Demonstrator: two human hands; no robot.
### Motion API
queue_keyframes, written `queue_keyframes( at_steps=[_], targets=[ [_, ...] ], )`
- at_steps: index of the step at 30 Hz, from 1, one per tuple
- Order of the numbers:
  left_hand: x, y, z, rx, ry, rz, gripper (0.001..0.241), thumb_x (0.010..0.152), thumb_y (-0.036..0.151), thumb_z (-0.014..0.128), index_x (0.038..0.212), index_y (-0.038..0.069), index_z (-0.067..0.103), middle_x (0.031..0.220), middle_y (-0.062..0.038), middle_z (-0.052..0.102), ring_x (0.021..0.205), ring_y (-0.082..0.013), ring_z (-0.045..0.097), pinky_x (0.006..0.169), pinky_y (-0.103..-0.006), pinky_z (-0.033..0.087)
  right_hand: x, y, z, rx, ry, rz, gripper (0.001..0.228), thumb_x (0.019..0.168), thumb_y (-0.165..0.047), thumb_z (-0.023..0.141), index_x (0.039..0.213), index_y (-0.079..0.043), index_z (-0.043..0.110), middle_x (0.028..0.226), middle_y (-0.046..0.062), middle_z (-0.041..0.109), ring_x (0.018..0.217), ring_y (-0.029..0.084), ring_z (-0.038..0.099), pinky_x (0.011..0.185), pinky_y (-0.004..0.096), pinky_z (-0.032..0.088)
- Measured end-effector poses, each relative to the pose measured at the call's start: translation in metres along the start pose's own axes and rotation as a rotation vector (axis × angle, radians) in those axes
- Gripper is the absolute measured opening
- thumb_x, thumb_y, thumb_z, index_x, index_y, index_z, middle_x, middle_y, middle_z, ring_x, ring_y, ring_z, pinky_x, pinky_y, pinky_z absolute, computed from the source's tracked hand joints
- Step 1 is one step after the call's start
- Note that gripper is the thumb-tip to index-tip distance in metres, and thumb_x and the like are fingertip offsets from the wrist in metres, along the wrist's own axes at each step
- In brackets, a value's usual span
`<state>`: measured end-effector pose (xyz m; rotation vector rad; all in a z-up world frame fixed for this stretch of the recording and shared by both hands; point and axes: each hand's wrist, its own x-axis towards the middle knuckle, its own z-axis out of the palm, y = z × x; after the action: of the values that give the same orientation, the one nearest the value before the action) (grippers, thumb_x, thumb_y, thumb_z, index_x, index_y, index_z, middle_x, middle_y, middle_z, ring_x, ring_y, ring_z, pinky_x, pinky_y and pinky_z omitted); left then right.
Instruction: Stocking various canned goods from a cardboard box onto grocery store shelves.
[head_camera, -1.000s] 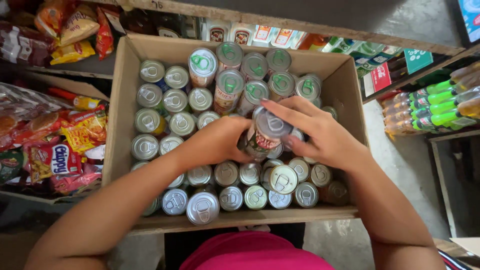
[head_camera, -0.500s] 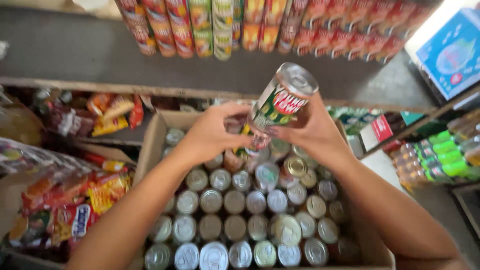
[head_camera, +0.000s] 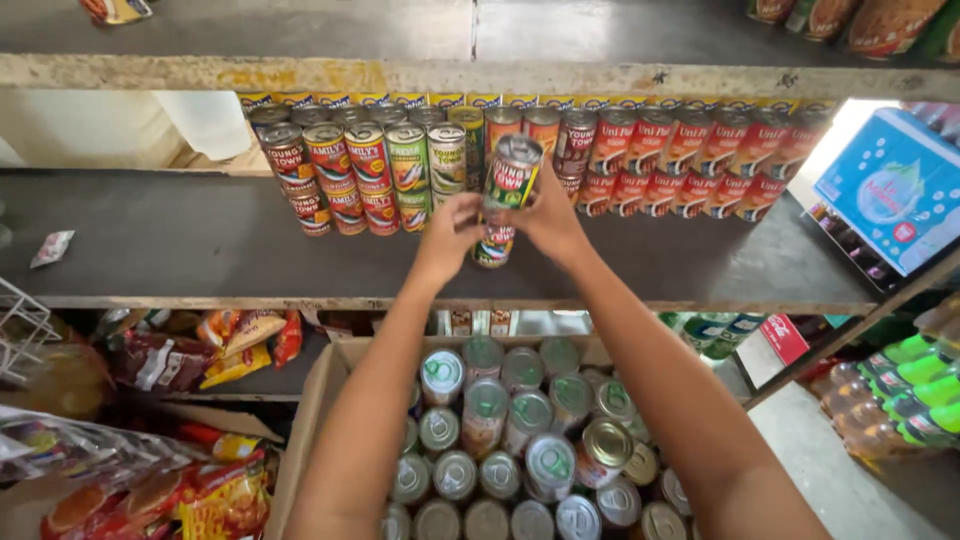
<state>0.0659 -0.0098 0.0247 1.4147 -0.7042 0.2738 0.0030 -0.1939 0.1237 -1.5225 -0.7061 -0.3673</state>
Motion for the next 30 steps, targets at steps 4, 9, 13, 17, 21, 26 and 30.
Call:
queue_keyframes(
  at_steps=[4, 9, 13, 17, 21, 26, 30],
  targets=[
    [-0.017, -0.037, 0.005, -0.024, 0.043, -0.091, 0.057, 0.082, -0.007, 0.075, 0.133, 0.002, 0.053, 0.128, -0.01, 0.066, 0.123, -0.0204, 0.062, 0.1, -0.0354, 0.054, -0.011, 0.033, 0.0, -0.174, -0.008, 0.047, 0.08, 0.071, 0.0, 0.088, 0.139, -0.005, 0.045, 0.131, 0.008, 0.063, 0.122, 0.019, 0.061, 0.106, 0.037, 0.05],
    [-0.037, -0.01, 0.028, 0.185, 0.089, -0.126, 0.081, 0.069, 0.002, 0.09, 0.135, 0.005, 0.044, 0.121, -0.013, 0.065, 0.113, -0.0221, 0.064, 0.095, -0.0369, 0.055, -0.027, 0.075, -0.011, -0.075, 0.01, 0.188, 0.067, 0.078, -0.002, 0.082, 0.134, -0.005, 0.047, 0.13, 0.008, 0.064, 0.122, 0.018, 0.062, 0.106, 0.037, 0.05],
    [-0.041, -0.022, 0.027, 0.345, 0.116, -0.003, 0.082, 0.07, 0.005, 0.091, 0.136, 0.004, 0.043, 0.122, -0.014, 0.067, 0.114, -0.0226, 0.065, 0.097, -0.0383, 0.053, -0.037, 0.095, -0.018, 0.149, -0.014, 0.189, 0.053, 0.089, -0.002, 0.077, 0.135, -0.003, 0.05, 0.136, 0.01, 0.063, 0.128, 0.019, 0.06, 0.111, 0.037, 0.046],
    [-0.042, -0.033, 0.014, 0.296, 0.067, -0.118, 0.077, 0.075, 0.006, 0.087, 0.139, 0.005, 0.046, 0.121, -0.013, 0.07, 0.108, -0.0216, 0.07, 0.093, -0.0375, 0.057, -0.037, 0.096, -0.012, 0.18, -0.017, 0.192, 0.06, 0.091, -0.002, 0.072, 0.145, -0.005, 0.047, 0.142, 0.008, 0.06, 0.133, 0.018, 0.055, 0.113, 0.036, 0.044],
    [-0.043, -0.033, 0.013, 0.316, 0.064, -0.058, 0.076, 0.076, 0.004, 0.087, 0.142, 0.004, 0.048, 0.12, -0.014, 0.072, 0.11, -0.0219, 0.071, 0.094, -0.0371, 0.057, -0.04, 0.105, -0.01, 0.146, -0.027, 0.188, 0.061, 0.094, -0.003, 0.07, 0.149, -0.005, 0.045, 0.142, 0.009, 0.061, 0.132, 0.018, 0.056, 0.113, 0.036, 0.045],
    [-0.045, -0.029, 0.016, 0.141, 0.027, -0.128, 0.074, 0.08, 0.001, 0.082, 0.144, 0.003, 0.046, 0.12, -0.014, 0.073, 0.108, -0.0192, 0.071, 0.092, -0.035, 0.06, -0.04, 0.1, -0.011, 0.006, -0.089, 0.062, 0.066, 0.095, 0.0, 0.07, 0.153, -0.005, 0.038, 0.144, 0.01, 0.057, 0.136, 0.02, 0.053, 0.115, 0.036, 0.043],
    [-0.043, -0.033, 0.015, 0.276, 0.042, -0.106, 0.075, 0.079, -0.001, 0.083, 0.143, 0.002, 0.046, 0.122, -0.014, 0.072, 0.109, -0.0202, 0.072, 0.094, -0.0353, 0.058, -0.037, 0.105, -0.016, -0.026, -0.109, 0.073, 0.069, 0.093, 0.0, 0.071, 0.153, -0.004, 0.037, 0.146, 0.01, 0.056, 0.139, 0.021, 0.051, 0.115, 0.036, 0.041]
  ],
)
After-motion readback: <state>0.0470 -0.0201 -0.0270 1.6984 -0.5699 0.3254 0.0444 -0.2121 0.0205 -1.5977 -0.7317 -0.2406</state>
